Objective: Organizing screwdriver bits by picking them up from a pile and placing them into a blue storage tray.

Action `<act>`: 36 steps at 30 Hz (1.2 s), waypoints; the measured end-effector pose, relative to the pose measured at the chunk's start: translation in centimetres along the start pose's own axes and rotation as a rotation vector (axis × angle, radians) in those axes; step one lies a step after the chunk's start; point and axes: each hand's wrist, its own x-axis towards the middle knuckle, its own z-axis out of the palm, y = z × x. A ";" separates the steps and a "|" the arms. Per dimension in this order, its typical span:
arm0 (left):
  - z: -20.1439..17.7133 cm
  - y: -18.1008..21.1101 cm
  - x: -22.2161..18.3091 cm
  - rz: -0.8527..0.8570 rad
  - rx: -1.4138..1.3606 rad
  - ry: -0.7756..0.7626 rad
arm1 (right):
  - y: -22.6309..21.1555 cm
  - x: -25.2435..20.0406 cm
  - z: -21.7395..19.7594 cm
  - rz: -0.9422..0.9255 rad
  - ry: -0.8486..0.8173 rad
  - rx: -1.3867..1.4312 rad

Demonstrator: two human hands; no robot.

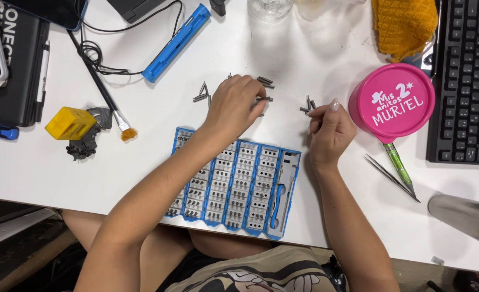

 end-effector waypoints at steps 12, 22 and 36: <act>-4.4 6.3 -6.8 0.005 -0.992 -0.021 | 0.0 -0.2 0.0 0.032 -0.052 0.001; -7.1 9.6 -10.5 -0.233 -1.483 -0.079 | -0.4 -0.2 0.3 0.061 -0.045 0.012; -6.4 9.7 -11.6 -0.399 -1.805 -0.143 | 0.1 -0.2 0.1 0.045 -0.057 0.028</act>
